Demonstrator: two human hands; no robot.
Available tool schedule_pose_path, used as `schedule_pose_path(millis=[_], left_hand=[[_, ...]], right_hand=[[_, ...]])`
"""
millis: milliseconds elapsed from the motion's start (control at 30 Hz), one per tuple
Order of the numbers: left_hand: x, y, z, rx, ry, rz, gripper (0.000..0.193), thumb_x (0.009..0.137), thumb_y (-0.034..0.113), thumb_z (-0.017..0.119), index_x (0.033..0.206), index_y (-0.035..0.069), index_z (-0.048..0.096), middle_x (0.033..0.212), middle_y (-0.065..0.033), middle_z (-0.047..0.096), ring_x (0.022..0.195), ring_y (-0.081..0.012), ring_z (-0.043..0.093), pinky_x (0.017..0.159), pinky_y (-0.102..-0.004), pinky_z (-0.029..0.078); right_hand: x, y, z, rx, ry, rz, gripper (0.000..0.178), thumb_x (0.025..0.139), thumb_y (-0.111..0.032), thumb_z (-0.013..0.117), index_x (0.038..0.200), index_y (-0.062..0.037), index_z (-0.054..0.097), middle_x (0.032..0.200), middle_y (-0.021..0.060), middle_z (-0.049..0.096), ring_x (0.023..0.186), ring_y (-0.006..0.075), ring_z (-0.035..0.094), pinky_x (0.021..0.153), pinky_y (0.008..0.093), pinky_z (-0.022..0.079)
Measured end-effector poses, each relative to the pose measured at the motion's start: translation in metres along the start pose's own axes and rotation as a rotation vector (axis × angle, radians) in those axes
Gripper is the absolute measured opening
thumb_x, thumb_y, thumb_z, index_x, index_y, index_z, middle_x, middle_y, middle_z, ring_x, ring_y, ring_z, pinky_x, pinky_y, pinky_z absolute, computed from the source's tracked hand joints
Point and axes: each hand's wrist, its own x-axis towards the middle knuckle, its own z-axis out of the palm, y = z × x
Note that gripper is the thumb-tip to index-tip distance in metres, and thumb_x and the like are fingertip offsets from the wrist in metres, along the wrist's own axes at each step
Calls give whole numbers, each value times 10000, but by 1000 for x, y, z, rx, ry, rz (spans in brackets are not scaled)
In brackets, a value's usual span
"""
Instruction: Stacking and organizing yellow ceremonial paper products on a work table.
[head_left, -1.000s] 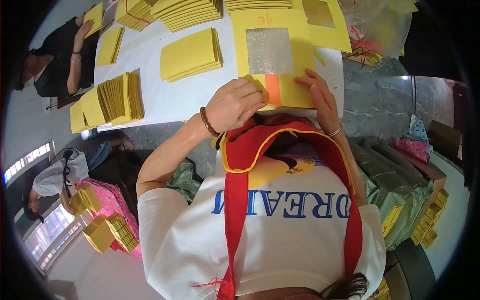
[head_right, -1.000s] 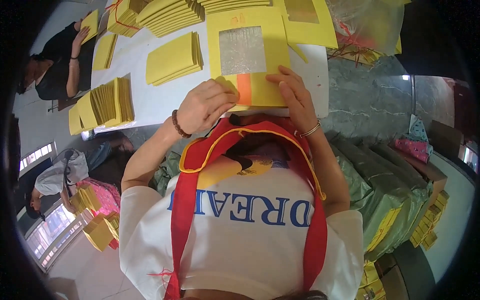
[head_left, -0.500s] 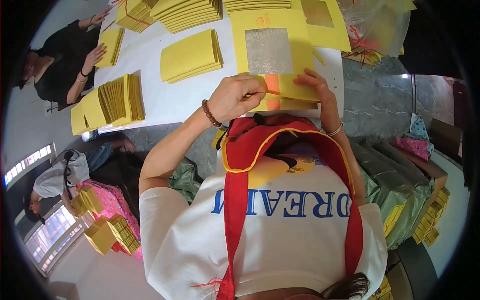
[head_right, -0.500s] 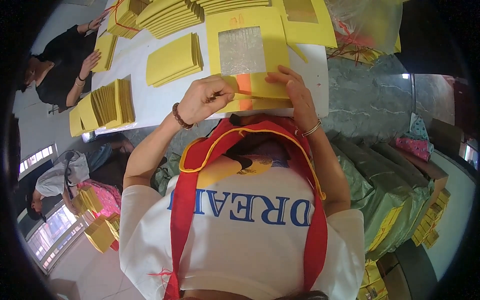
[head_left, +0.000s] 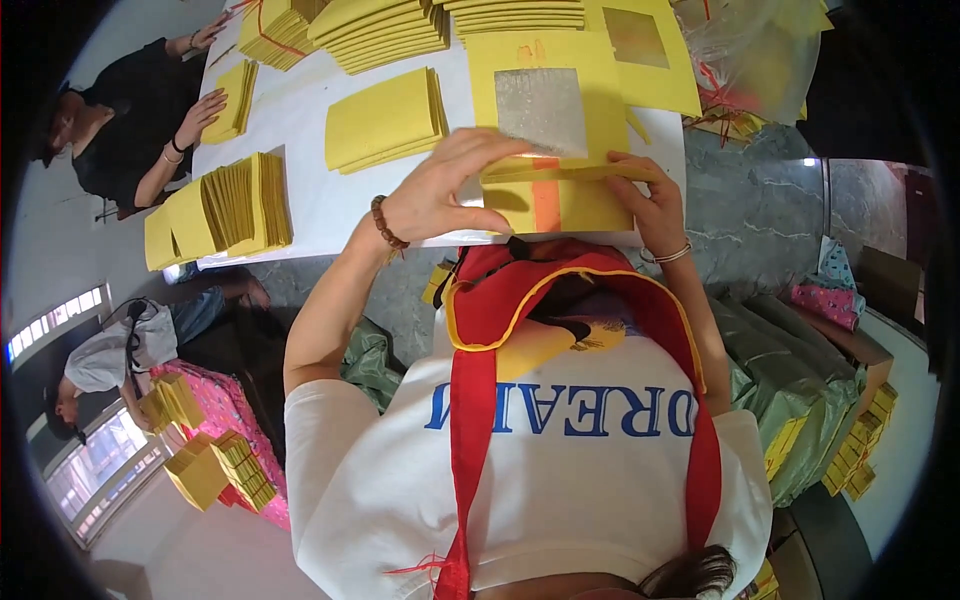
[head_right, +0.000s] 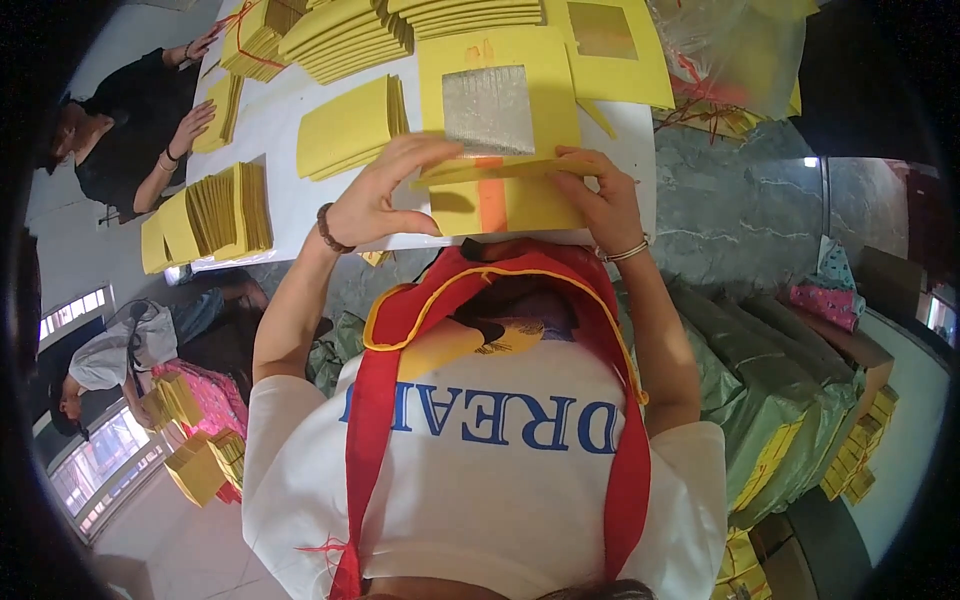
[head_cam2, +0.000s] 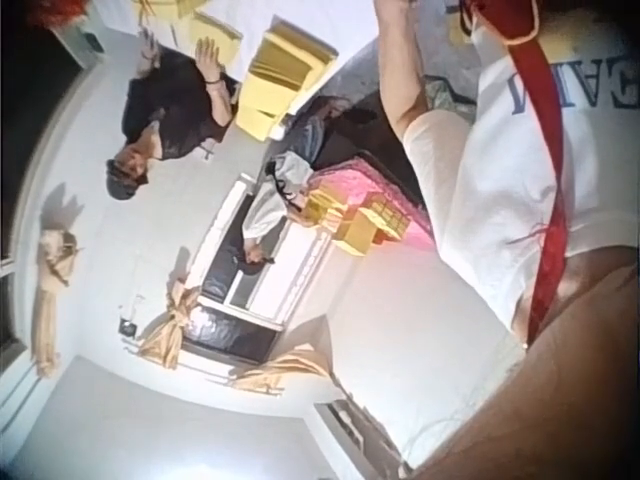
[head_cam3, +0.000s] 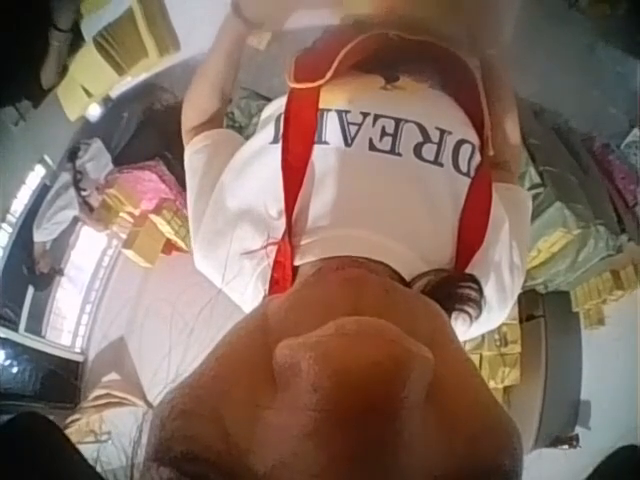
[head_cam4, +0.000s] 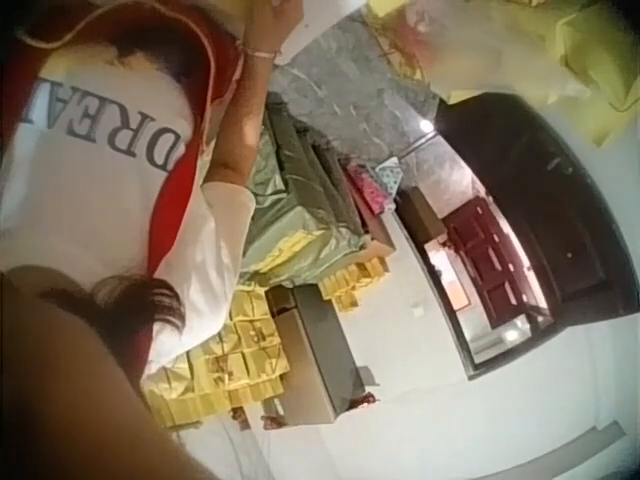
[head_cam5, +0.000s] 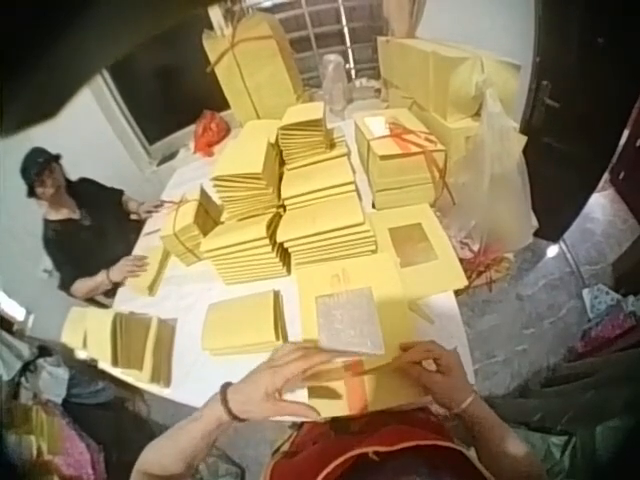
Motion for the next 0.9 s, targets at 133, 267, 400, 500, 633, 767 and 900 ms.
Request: schedule_pose_path(millis=[133,267,400,500,633,767,900], left_hand=[[-2,-25,10,487,77,65,546,709,134,669,1236,140,525,1234,-119,499,1132,-300,444,896,-383,400],[-4,-20,14,642,188,71,491,709,57,581,1190,160,570,1198,-109,541,1064,-302,496,891,-390,419],[-16,-1,7,639,140,130,389,759,68,542,1143,103,598,1146,-112,580,1011,-308,533,870,-383,436],[-28,7,12,416,99,153,368,766,82,544,1131,66,591,1114,-127,586,971,-319,545,850,-387,447],[-34,11,23,98,182,-36,245,802,65,553,1036,27,613,936,-154,619,835,-309,583,728,-363,479],[-25,8,31,-75,267,-441,147,870,109,543,918,-16,602,727,-168,576,660,-318,561,590,-392,439],[-25,-14,49,-448,427,-546,182,869,149,575,912,-28,573,577,-90,486,501,-160,466,483,-295,374]], right_hand=[[5,-1,-6,23,-15,23,226,801,-47,630,1027,-32,621,1115,94,608,1060,201,552,897,301,427],[12,-17,-4,-311,67,-357,326,736,-113,695,1049,-69,618,1167,78,587,1085,235,544,936,337,394],[8,-34,-8,-626,59,-554,358,689,-161,718,1027,-89,624,1180,68,576,1126,276,516,947,362,346],[-1,-36,-15,-726,-74,-638,322,700,-197,708,999,-105,630,1119,55,608,1062,232,556,875,348,346],[-8,-29,-10,-627,-199,-516,213,769,-218,640,954,-113,643,931,43,658,865,198,601,770,335,361],[-1,-28,1,-472,-98,-129,275,815,-212,630,1046,-64,613,856,95,658,768,245,610,662,331,434],[12,-35,19,-163,85,32,424,791,-215,663,1178,-79,558,862,117,667,698,188,640,628,290,476]])
